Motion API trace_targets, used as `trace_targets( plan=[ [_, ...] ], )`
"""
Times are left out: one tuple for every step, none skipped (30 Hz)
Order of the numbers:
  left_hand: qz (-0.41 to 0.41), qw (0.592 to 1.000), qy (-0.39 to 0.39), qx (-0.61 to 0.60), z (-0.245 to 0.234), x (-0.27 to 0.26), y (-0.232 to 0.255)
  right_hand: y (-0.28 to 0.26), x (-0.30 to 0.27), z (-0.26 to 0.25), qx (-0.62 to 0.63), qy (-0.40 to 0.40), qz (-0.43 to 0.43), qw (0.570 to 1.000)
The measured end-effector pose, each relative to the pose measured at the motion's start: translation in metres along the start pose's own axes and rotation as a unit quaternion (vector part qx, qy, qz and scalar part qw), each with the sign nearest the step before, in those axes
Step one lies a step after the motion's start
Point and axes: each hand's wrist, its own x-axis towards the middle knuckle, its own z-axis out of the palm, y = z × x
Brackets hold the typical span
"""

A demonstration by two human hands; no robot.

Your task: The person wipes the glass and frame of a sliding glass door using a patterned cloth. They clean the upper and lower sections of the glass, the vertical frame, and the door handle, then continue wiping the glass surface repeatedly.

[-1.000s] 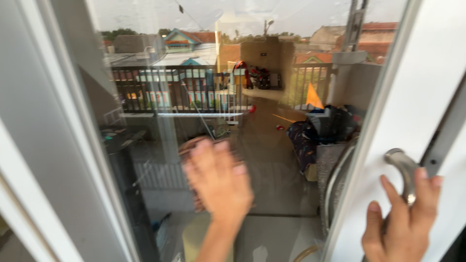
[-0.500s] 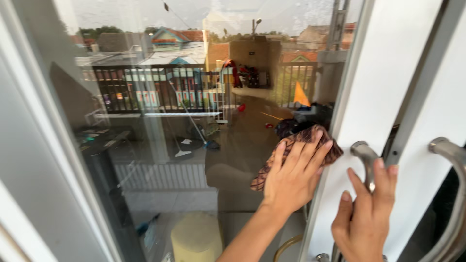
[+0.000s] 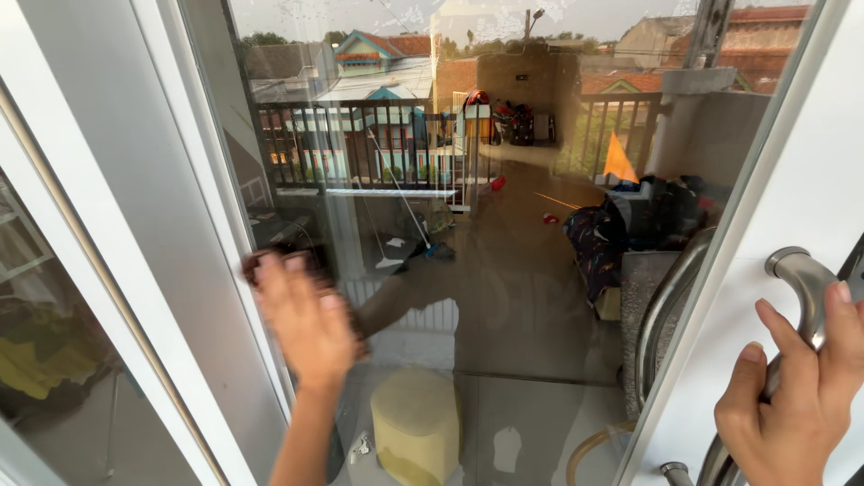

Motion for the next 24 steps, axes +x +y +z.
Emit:
trace_targets(
  plan=[
    [0.011,1.000,-0.002,-0.007,-0.003,0.001,-0.008,0.001,0.000,0.000,-0.017,-0.001,-0.006,1.000],
    [0.021,1.000,-0.005,-0.015,-0.004,0.001,-0.011,0.001,0.000,0.000,-0.035,-0.004,-0.012,0.999],
    [0.031,0.999,-0.008,-0.022,-0.004,0.000,-0.009,0.001,0.000,-0.001,-0.053,-0.007,-0.018,0.998],
    [0.000,1.000,-0.001,-0.016,-0.004,0.001,-0.003,0.001,-0.001,-0.003,-0.061,-0.009,-0.025,0.998],
    [-0.031,0.999,0.007,-0.009,0.000,0.004,0.008,0.001,-0.001,-0.004,-0.069,-0.011,-0.032,0.997],
    [-0.059,0.998,0.018,-0.004,0.007,0.011,0.022,0.000,0.001,-0.003,-0.078,-0.010,-0.039,0.996],
    [-0.082,0.996,0.038,-0.004,0.012,0.021,0.038,-0.001,0.002,-0.003,-0.081,-0.008,-0.034,0.996],
    [-0.105,0.993,0.057,-0.004,0.019,0.030,0.057,-0.002,0.003,-0.002,-0.084,-0.008,-0.029,0.996],
    [-0.129,0.989,0.077,-0.005,0.024,0.039,0.077,-0.004,0.003,-0.002,-0.088,-0.007,-0.024,0.996],
    [-0.127,0.989,0.073,-0.007,0.028,0.048,0.096,-0.006,0.005,-0.001,-0.083,-0.001,-0.016,0.996],
    [-0.125,0.990,0.069,-0.010,0.031,0.056,0.117,-0.008,0.005,0.000,-0.077,0.004,-0.009,0.997],
    [-0.121,0.990,0.065,-0.012,0.035,0.064,0.138,-0.011,0.005,0.001,-0.071,0.011,-0.001,0.997],
    [-0.083,0.995,0.058,-0.024,0.039,0.069,0.161,-0.013,0.006,0.001,-0.080,0.009,0.004,0.997],
    [-0.044,0.997,0.049,-0.036,0.043,0.070,0.185,-0.015,0.006,0.000,-0.090,0.005,0.011,0.996],
    [-0.004,0.999,0.021,-0.035,0.048,0.069,0.211,-0.016,0.006,0.001,-0.099,0.001,0.018,0.995],
    [0.034,0.999,-0.006,-0.033,0.053,0.065,0.237,-0.016,0.006,0.001,-0.095,0.002,0.023,0.995],
    [0.073,0.995,-0.037,-0.058,0.058,0.059,0.262,-0.016,0.006,0.001,-0.091,0.003,0.028,0.995],
    [0.111,0.988,-0.068,-0.083,0.062,0.051,0.285,-0.015,0.006,0.001,-0.086,0.003,0.032,0.996],
    [0.158,0.981,-0.092,-0.071,0.066,0.044,0.309,-0.015,0.006,0.000,-0.087,0.003,0.029,0.996],
    [0.204,0.970,-0.116,-0.057,0.068,0.037,0.324,-0.014,0.005,0.001,-0.087,0.003,0.026,0.996],
    [0.214,0.967,-0.113,-0.078,0.068,0.028,0.329,-0.013,0.005,0.001,-0.087,0.003,0.023,0.996],
    [0.225,0.963,-0.111,-0.098,0.067,0.019,0.332,-0.011,0.005,0.001,-0.087,0.004,0.021,0.996],
    [0.236,0.959,-0.108,-0.118,0.068,0.014,0.332,-0.009,0.006,0.001,-0.086,0.005,0.019,0.996],
    [0.243,0.956,-0.108,-0.122,0.069,0.013,0.327,-0.009,0.006,0.001,-0.084,0.007,0.019,0.996]
  ],
)
